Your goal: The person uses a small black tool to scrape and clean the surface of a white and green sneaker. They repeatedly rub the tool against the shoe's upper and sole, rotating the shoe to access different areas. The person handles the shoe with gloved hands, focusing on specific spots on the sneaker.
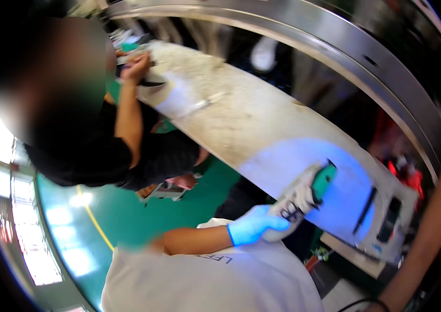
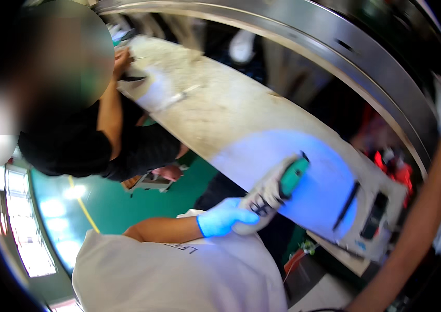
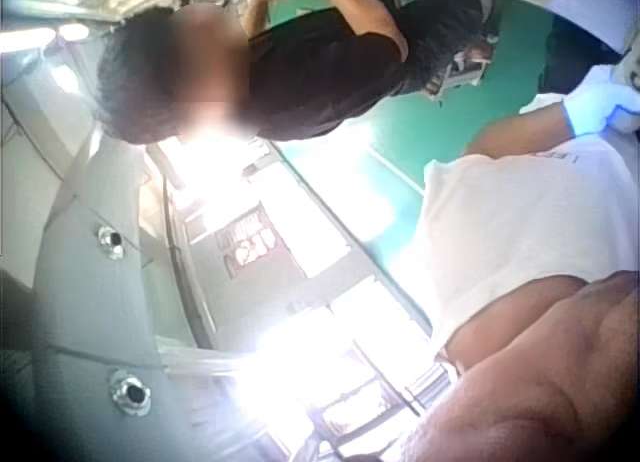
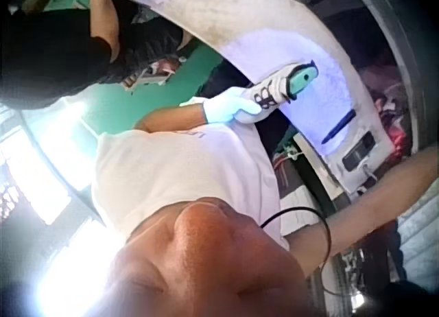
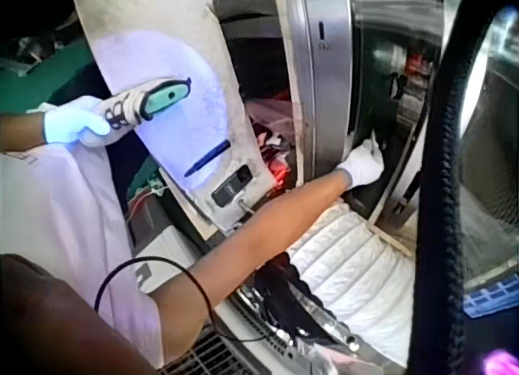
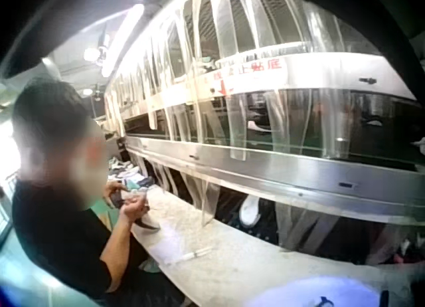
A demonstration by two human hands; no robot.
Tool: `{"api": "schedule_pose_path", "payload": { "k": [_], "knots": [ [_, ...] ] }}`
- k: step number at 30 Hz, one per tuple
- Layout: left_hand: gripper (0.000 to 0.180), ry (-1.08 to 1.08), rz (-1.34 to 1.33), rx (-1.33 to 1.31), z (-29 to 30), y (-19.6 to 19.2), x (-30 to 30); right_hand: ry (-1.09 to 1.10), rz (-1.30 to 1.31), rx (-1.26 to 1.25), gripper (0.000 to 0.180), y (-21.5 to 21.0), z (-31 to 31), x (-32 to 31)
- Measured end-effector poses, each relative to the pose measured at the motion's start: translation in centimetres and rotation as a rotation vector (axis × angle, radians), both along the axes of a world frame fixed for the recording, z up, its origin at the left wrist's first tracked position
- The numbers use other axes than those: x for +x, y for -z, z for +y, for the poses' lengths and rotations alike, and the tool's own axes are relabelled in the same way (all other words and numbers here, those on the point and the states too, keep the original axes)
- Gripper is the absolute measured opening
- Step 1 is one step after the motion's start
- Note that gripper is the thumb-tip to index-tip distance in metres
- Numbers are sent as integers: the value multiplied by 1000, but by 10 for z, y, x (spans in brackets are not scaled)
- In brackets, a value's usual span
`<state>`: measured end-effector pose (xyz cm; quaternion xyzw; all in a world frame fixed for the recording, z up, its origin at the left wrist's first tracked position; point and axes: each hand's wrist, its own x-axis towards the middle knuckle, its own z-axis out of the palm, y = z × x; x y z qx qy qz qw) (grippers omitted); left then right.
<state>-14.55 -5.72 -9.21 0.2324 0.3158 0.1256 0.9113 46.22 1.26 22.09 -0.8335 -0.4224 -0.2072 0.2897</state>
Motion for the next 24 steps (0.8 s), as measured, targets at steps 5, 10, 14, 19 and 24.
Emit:
{"api": "schedule_pose_path", "payload": {
  "k": [5,10,14,19,24],
  "knots": [
    [66,-2,-3,-82,5,-14,10,-49,-304,86,37,21,22,-52],
    [80,106,92,-15,-15,-25,-6,-391,-193,475,29,95,-95,-221],
    [77,129,116,29,-17,-19,-2,-578,-398,12,32,179,-211,-303],
    [85,61,179,272,-18,-7,-15,-596,-26,-194,47,284,-256,-360],
    [94,-136,231,1272,-12,5,-57,-293,110,-9,70,325,-278,-393]
  ]
}}
